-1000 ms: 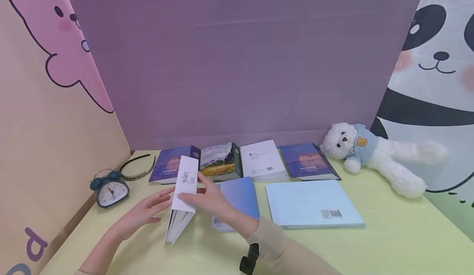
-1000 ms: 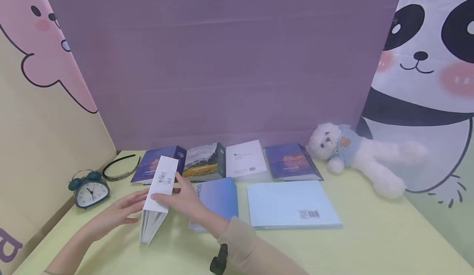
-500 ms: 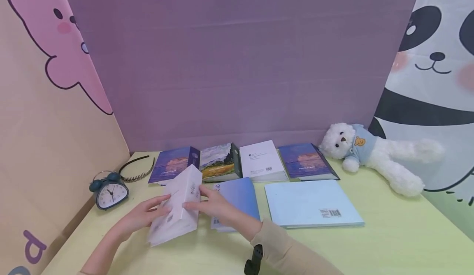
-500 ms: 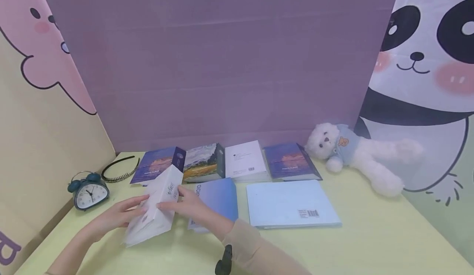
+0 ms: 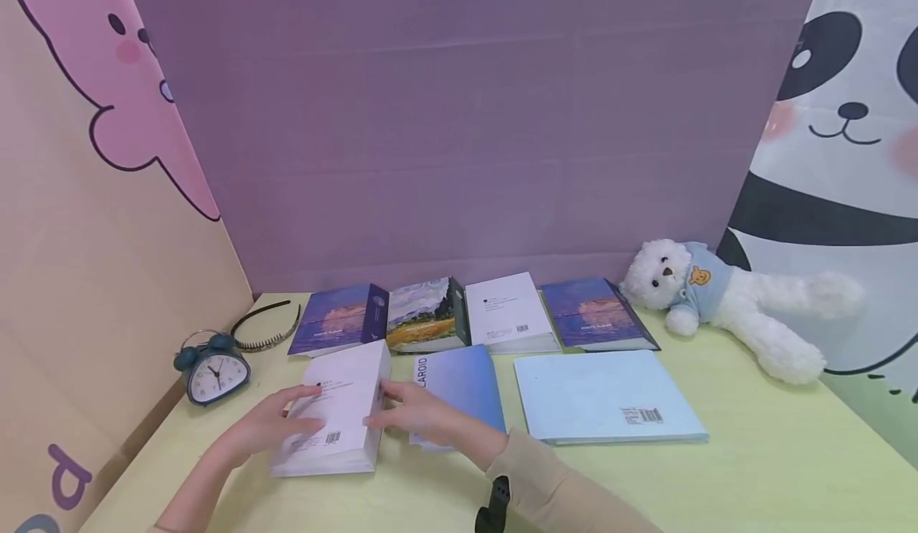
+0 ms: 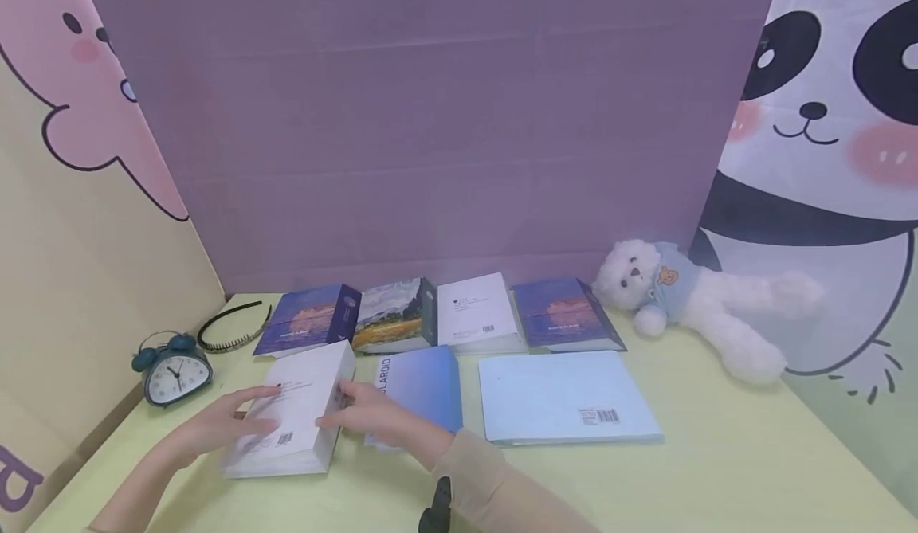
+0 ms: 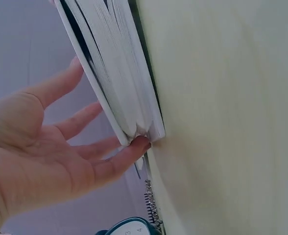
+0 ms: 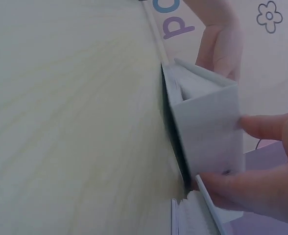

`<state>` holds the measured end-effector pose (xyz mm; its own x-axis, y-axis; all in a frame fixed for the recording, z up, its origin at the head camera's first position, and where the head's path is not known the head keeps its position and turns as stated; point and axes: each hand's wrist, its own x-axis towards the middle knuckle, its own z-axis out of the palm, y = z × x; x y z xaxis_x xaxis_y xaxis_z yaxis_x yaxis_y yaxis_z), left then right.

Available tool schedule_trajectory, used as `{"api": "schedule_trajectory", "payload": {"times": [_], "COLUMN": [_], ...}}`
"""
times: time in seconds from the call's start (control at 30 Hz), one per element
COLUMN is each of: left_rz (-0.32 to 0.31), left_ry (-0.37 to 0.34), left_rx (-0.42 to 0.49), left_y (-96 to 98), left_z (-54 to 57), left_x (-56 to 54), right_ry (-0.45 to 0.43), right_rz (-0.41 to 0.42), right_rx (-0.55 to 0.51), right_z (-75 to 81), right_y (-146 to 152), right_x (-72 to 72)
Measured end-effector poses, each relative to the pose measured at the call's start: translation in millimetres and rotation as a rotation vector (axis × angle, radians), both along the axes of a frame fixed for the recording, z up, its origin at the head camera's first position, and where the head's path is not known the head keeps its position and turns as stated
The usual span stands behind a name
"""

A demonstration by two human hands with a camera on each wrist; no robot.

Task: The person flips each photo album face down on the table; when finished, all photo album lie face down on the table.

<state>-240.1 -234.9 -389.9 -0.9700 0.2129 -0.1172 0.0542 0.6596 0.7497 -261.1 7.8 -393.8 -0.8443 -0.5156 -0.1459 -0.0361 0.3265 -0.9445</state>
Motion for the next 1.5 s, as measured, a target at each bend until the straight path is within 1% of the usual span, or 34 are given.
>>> {"api": "schedule_trajectory", "payload": {"times": [0.17, 0.3, 0.5, 0.57, 0.7, 0.87, 1.03, 1.13, 1.4, 1.5], "left_rz": [0.009, 0.012, 0.01, 0.008, -0.003, -0.006, -0.013, -0.016, -0.017, -0.016], "left_ry": [0.015, 0.01, -0.008, -0.013, -0.002, 0.021, 0.015, 0.006, 0.012, 0.018], "left_rx": [-0.027, -0.031, -0.047, -0.053, -0.067, -0.077, -0.091, -0.092, -0.087, -0.084], "left_y": [5.2, 6.8, 7.3, 8.0, 9.7, 10.2, 11.0, 11.0, 8.7, 8.9], "left_z": [-2.4, -1.3, 1.0, -0.1, -0.3, 1.1, 4.5, 6.0, 4.5, 5.2], "left_x": [0.0, 0.3, -1.0, -1.0, -1.2, -0.6, 0.7, 1.3, 1.8, 1.3], "right_ry": [0.013, 0.013, 0.021, 0.016, 0.013, 0.046, 0.056, 0.042, 0.02, 0.061], "right_rz": [0.0, -0.013, 0.001, 0.008, 0.023, 0.028, 0.03, 0.028, 0.014, 0.002], "right_rx": [0.034, 0.049, 0.078, 0.074, 0.076, 0.095, 0.114, 0.111, 0.082, 0.1], "right_z": [-4.9, -7.6, -5.9, -6.7, -6.8, -4.9, -4.7, -3.5, -2.7, -0.4], "right_y": [-3, -3, -2, -1, 1, 2, 2, 3, 7, 10], "right_x": [-2.0, -2.6, -1.0, 0.7, 3.1, 2.6, 1.5, 2.1, 2.8, 3.2]}}
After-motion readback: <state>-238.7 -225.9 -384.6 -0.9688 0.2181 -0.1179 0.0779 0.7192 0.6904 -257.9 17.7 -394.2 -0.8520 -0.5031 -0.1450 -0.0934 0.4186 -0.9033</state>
